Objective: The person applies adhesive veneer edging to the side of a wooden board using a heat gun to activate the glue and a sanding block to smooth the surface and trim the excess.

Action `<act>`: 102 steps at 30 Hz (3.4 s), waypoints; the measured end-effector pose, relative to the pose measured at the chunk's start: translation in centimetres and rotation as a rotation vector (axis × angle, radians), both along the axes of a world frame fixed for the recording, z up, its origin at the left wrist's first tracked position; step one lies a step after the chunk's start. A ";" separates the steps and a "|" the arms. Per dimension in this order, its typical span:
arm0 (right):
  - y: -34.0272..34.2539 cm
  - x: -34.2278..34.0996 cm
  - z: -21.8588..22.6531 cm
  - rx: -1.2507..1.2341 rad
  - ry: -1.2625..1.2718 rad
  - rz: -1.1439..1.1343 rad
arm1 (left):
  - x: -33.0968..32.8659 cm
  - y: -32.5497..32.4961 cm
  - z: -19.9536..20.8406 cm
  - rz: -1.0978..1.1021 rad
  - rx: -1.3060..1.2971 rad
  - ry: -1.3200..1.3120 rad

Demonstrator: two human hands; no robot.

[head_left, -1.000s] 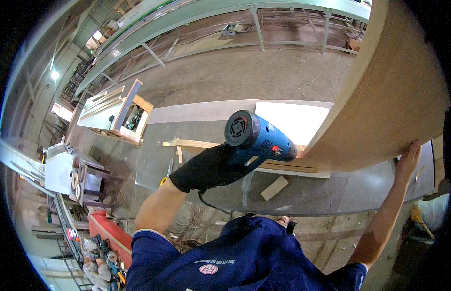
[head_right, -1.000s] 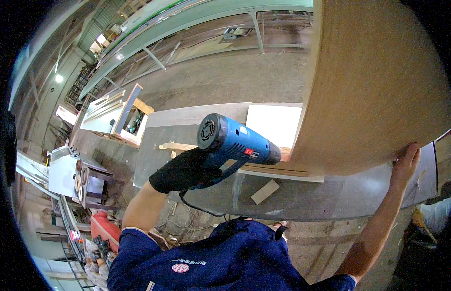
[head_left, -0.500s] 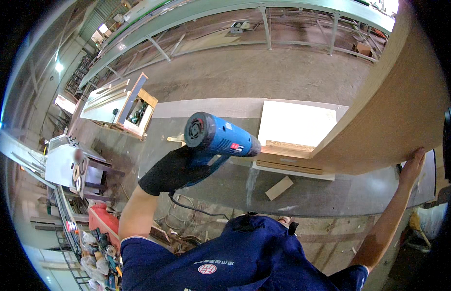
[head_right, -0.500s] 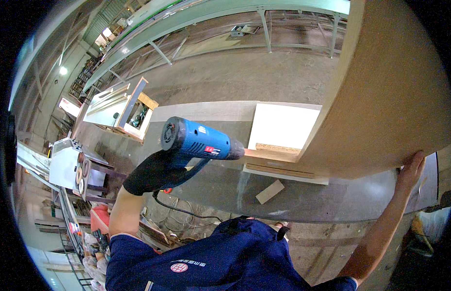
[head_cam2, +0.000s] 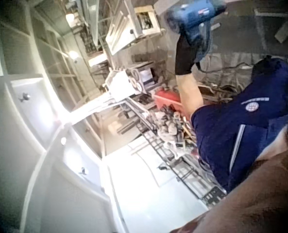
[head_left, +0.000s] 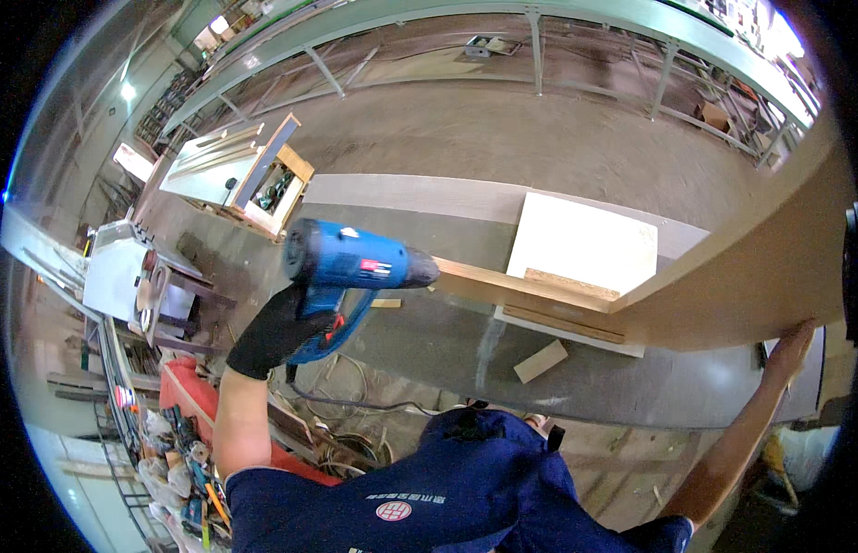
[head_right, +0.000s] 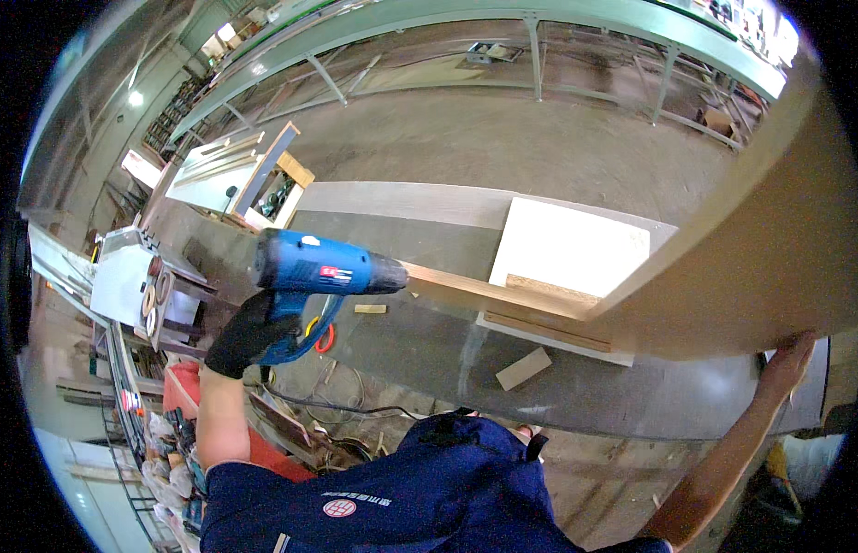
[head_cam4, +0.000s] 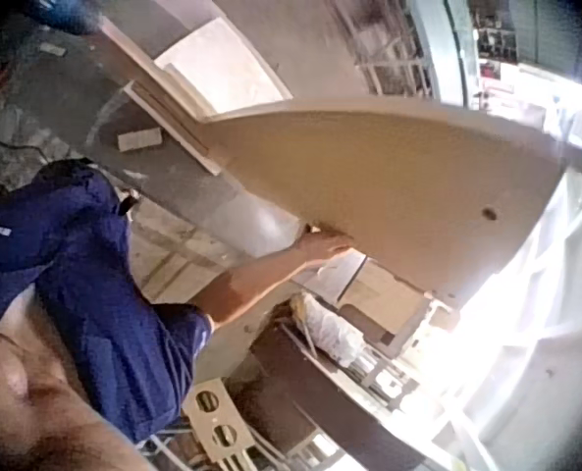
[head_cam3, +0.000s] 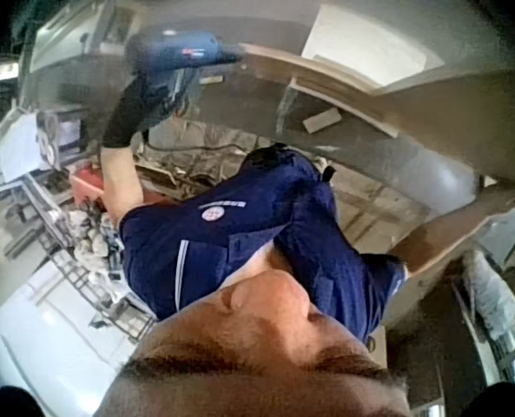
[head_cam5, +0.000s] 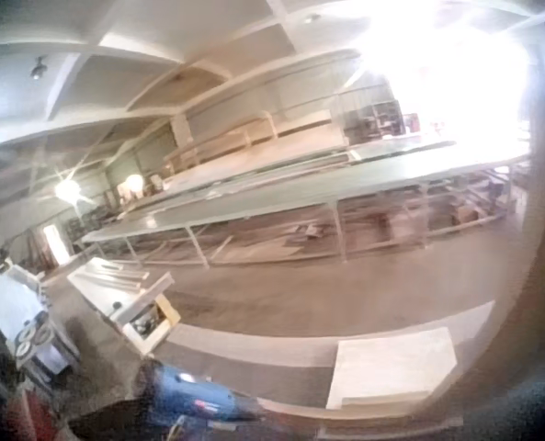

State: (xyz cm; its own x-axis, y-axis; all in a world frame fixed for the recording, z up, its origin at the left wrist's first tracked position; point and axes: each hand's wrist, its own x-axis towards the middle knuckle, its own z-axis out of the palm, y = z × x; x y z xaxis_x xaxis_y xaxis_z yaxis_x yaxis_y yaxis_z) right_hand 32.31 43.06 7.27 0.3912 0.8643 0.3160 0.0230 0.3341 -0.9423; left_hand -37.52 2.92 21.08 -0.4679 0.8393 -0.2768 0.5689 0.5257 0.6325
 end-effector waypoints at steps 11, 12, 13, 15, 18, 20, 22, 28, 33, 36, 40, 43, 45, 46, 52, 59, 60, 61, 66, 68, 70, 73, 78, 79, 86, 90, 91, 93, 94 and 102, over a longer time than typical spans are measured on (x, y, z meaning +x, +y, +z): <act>1.1 1.8 -0.2 0.126 -0.133 -0.017 | -1.1 -14.9 -19.5 0.696 0.367 -0.547; 1.1 1.8 -0.2 0.165 -0.126 0.013 | -0.3 -14.3 -21.3 0.626 0.294 -0.413; 1.0 2.2 -0.1 0.203 -0.119 0.040 | 0.3 -13.8 -23.0 0.549 0.223 -0.281; 1.6 3.8 0.0 0.159 0.018 0.168 | 1.0 -13.8 -29.1 0.363 0.334 0.102; 1.7 5.3 0.5 0.116 0.036 0.148 | 1.8 -10.4 -30.8 0.200 -0.051 0.220; 1.4 3.7 1.5 0.096 0.082 0.065 | 1.8 -8.7 -34.2 0.116 -0.124 0.367; 0.2 -0.4 2.8 0.128 0.063 0.059 | 2.5 -7.3 -36.7 0.190 0.012 0.414; -0.6 3.2 3.2 0.062 0.009 0.139 | 4.7 -2.3 -36.7 0.212 0.075 0.533; 0.0 -1.8 2.3 0.145 0.064 0.122 | 13.9 1.3 -33.9 -0.109 0.350 0.311; -0.5 -1.1 1.4 0.229 -0.415 -0.049 | 22.5 7.4 -34.8 -0.206 0.384 0.136; -0.3 -1.4 1.1 0.196 -0.179 0.099 | 25.7 10.5 -38.3 -0.191 0.246 0.333; -1.0 -2.8 1.1 0.154 -0.048 0.128 | 26.0 9.4 -35.6 0.001 0.001 -0.511; -1.6 -4.0 1.6 0.100 -0.048 0.037 | 27.3 6.9 -32.7 0.337 0.230 -0.980; -2.0 -4.4 2.0 0.076 -0.052 -0.013 | 27.5 6.6 -30.5 0.400 0.286 -1.200; -1.9 -5.1 2.2 0.125 -0.034 -0.020 | 24.8 6.4 -25.0 0.269 0.546 -1.253; -0.7 -1.5 2.5 0.140 -0.365 -0.053 | 23.6 15.3 -17.2 -0.159 0.471 -0.380; -1.1 -2.6 3.6 0.204 -0.320 -0.062 | 24.3 16.6 -17.2 -0.130 0.468 -0.419; -1.5 -3.7 4.0 0.263 -0.272 -0.068 | 25.1 17.7 -17.4 -0.099 0.461 -0.454; -2.0 -5.7 4.9 0.206 -0.334 -0.187 | 27.9 20.1 -20.6 -0.049 0.455 -0.387; -1.8 -5.9 4.6 0.231 -0.305 -0.186 | 28.4 20.4 -21.0 -0.031 0.439 -0.360; -1.6 -5.7 4.3 0.249 -0.325 -0.198 | 28.5 20.8 -20.9 -0.004 0.419 -0.342; -1.2 -4.8 3.4 0.302 -0.268 -0.127 | 28.1 21.3 -19.0 -0.019 0.350 -0.407; -1.1 -3.9 2.5 0.280 -0.202 -0.061 | 27.5 21.5 -17.7 -0.053 0.207 -0.515; -1.3 -4.1 2.2 0.287 -0.223 -0.083 | 27.5 21.4 -16.9 -0.044 0.155 -0.531; -2.0 -6.5 3.8 0.319 -0.193 -0.125 | 27.4 21.8 -16.5 0.064 0.275 -0.633; -1.3 -5.1 2.2 0.287 -0.189 -0.099 | 27.3 21.8 -16.7 -0.018 0.193 -0.529; -1.1 -5.3 2.5 0.264 -0.170 -0.078 | 26.8 22.2 -17.2 -0.057 0.207 -0.461; -1.4 -6.2 3.1 0.346 -0.206 -0.115 | 26.0 22.6 -17.8 -0.083 0.164 -0.457; -1.6 -6.6 3.3 0.381 -0.227 -0.134 | 26.2 23.0 -15.8 -0.071 0.099 -0.522; -0.9 -4.9 2.4 0.323 -0.226 -0.101 | 27.5 22.1 -17.2 -0.023 0.248 -0.431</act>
